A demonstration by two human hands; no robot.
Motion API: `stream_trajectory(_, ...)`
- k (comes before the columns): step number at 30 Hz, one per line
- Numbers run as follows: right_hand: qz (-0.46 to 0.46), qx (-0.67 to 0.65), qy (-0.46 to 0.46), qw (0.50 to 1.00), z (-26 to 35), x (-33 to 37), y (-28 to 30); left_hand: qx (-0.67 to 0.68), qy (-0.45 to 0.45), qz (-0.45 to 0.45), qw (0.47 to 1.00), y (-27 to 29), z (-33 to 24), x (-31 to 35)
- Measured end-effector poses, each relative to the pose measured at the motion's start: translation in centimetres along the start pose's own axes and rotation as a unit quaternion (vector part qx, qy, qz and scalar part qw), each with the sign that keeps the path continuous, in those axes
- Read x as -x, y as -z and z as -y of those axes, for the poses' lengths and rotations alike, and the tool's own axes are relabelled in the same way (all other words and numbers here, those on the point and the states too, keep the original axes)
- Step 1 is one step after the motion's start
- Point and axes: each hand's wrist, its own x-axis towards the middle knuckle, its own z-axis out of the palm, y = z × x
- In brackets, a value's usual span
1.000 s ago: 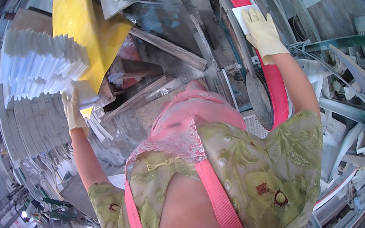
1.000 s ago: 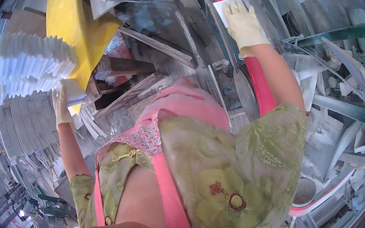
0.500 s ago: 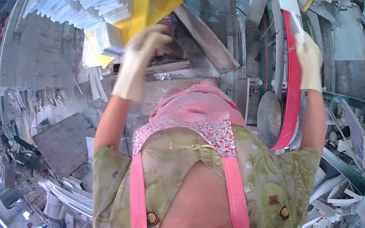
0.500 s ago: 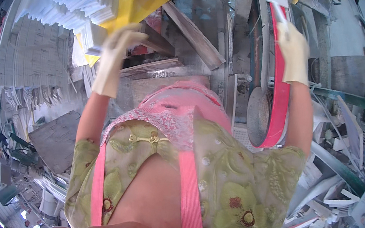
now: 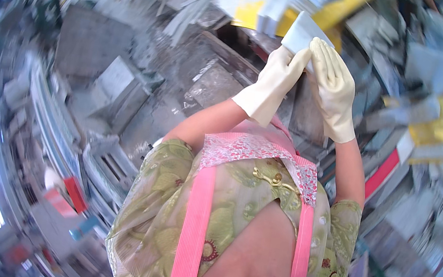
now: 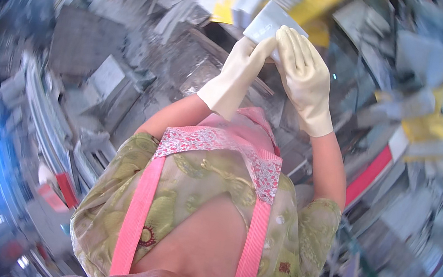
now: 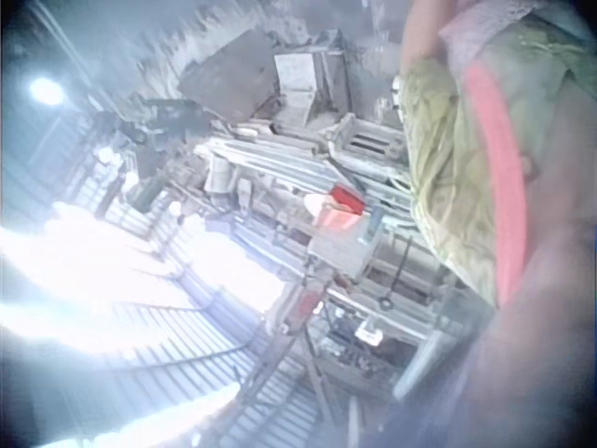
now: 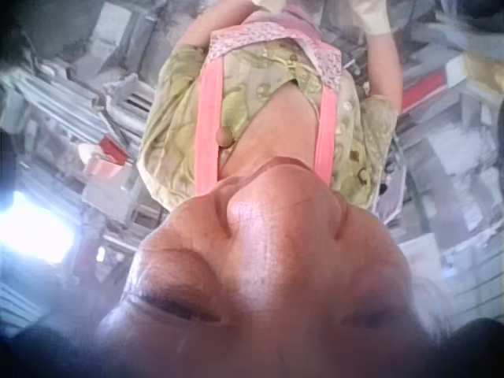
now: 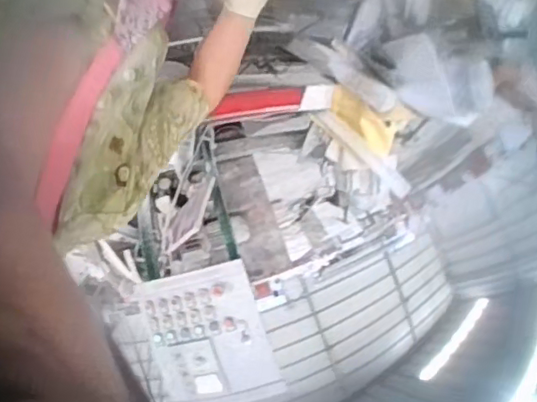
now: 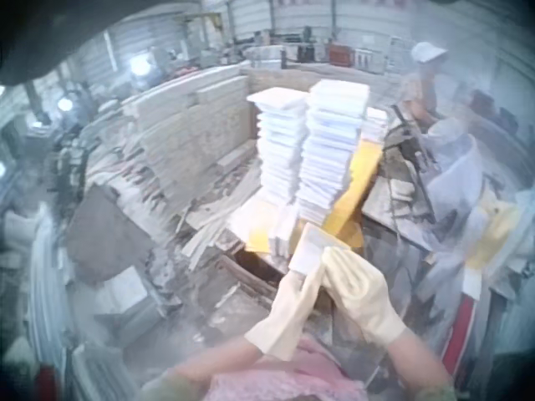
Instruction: The person repeatedly picks up small white rectangular tiles from a pile, places them on a yellow tray, and stacks them. The person also briefly inspects a tile and wipes a surface before continuing to stack tiles.
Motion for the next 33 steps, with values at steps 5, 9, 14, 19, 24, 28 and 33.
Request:
stream_trajectory(5,0.087,-0.051,0.039,0.994,2.6,-5.8,-5.2,0.127,-0.153,-0.269,0.943,9.1,-0.8,0.9)
stream_trajectory(9,0.098,-0.084,0.043,0.991,1.5,-7.7,-10.2,0.042,-0.152,-0.492,0.856,18.2,-2.6,4.4)
stream_trajectory(14,0.198,-0.054,0.008,0.979,-1.8,-8.3,-16.5,-0.053,-0.101,-0.666,0.737,26.3,-3.4,10.5)
stream_trajectory(19,0.159,-0.142,0.038,0.976,-3.7,-8.7,-18.3,-0.087,-0.11,-0.758,0.637,30.7,-3.1,14.2)
stream_trajectory(24,0.151,-0.155,0.044,0.975,-4.3,-9.3,-17.8,-0.053,-0.153,-0.77,0.617,32.1,-3.1,14.7)
stream_trajectory(28,0.148,-0.15,0.05,0.976,-4.7,-9.9,-17.1,0.009,-0.192,-0.747,0.636,32.5,-3.7,14.2)
stream_trajectory(33,0.151,-0.203,0.029,0.967,-4.7,-10.7,-15.7,0.072,-0.247,-0.737,0.625,33.0,-4.3,15.0)
